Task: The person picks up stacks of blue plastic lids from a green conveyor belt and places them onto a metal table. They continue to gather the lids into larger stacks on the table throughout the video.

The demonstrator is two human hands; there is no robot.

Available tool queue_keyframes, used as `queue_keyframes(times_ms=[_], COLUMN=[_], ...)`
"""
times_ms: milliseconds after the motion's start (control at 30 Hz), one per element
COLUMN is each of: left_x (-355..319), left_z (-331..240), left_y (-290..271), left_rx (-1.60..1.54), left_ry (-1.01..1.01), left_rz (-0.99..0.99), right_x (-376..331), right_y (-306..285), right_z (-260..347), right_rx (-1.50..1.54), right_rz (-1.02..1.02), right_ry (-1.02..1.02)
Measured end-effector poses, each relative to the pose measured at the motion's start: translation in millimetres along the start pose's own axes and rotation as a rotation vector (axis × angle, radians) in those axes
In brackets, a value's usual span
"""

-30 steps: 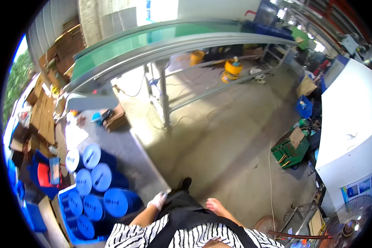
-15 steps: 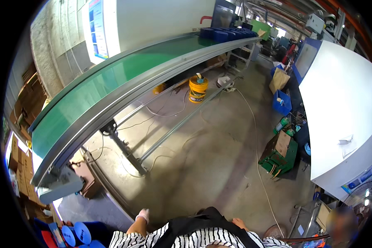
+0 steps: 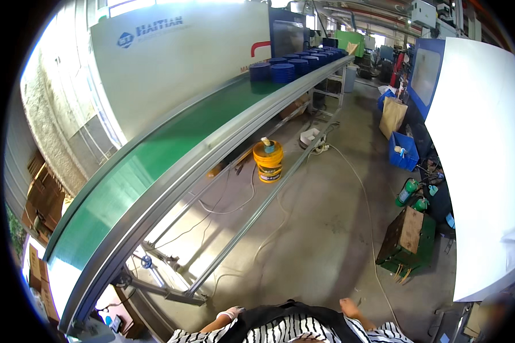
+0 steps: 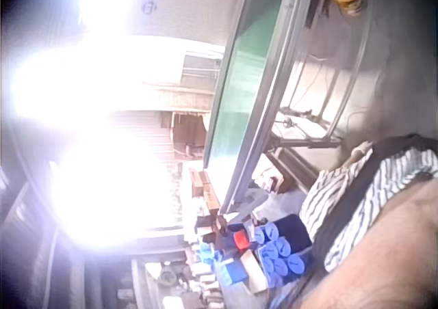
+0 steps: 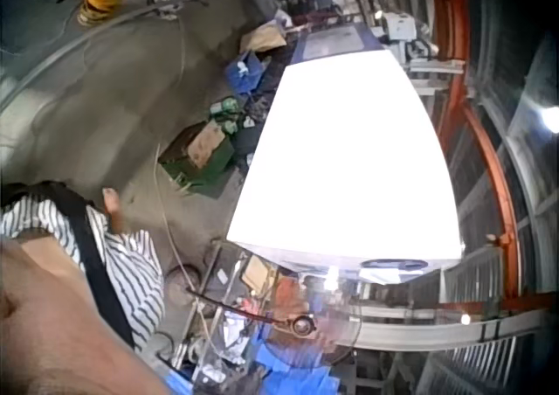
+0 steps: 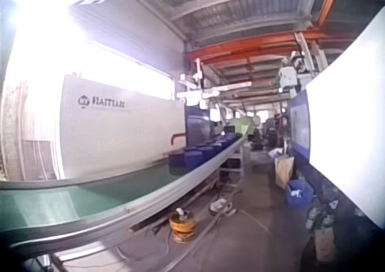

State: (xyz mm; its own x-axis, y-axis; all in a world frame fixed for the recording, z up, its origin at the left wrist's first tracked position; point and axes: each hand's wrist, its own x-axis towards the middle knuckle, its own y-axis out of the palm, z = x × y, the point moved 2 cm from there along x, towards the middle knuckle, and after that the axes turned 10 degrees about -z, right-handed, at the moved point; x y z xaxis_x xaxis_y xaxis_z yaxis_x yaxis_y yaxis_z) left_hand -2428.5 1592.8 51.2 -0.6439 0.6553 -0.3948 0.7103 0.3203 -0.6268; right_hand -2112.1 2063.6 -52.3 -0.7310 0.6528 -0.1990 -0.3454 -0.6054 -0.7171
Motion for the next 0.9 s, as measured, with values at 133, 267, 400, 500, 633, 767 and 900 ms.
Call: queue_keyframes(times_ms=[133, 267, 400, 500, 633, 767, 900], left_x=[52.5, 132.8, 212.2, 289.2, 430.6, 584.8, 721.8], left_z=[-24.3, -58.5, -58.4, -68.8, -107.0, -258.0, -385.5], left_y=[-15.4, -41.7, -32.1, -39.1, -51.4, -120.5, -195.7], left_rx=[0.357, 0.048, 0.210, 0.309, 0.421, 0.341, -0.319], left_ry=[-0.010, -0.391, -0.334, -0.310, -0.198, 0.151, 0.103], left_rz=[-0.050, -0.030, 0.145, 0.252, 0.297, 0.017, -0.322], right_x=[137.3, 226.6, 292.2, 324.6, 363.4, 389.5, 517.5], right_y=[-56.5, -99.2, -98.2, -127.4, -171.8, -189.5, -241.2], right_z=[172.1, 239.7, 188.9, 115.6, -28.9, -122.4, -100.6], right_rx=[0.754, 0.440, 0.213, 0.033, -0.173, 0.344, 0.844], right_rz=[-0.044, 0.064, 0.202, 0.234, 0.140, -0.138, -0.432], right_ry=[0.382, -0.038, 0.041, 0.158, 0.167, 0.609, 1.018])
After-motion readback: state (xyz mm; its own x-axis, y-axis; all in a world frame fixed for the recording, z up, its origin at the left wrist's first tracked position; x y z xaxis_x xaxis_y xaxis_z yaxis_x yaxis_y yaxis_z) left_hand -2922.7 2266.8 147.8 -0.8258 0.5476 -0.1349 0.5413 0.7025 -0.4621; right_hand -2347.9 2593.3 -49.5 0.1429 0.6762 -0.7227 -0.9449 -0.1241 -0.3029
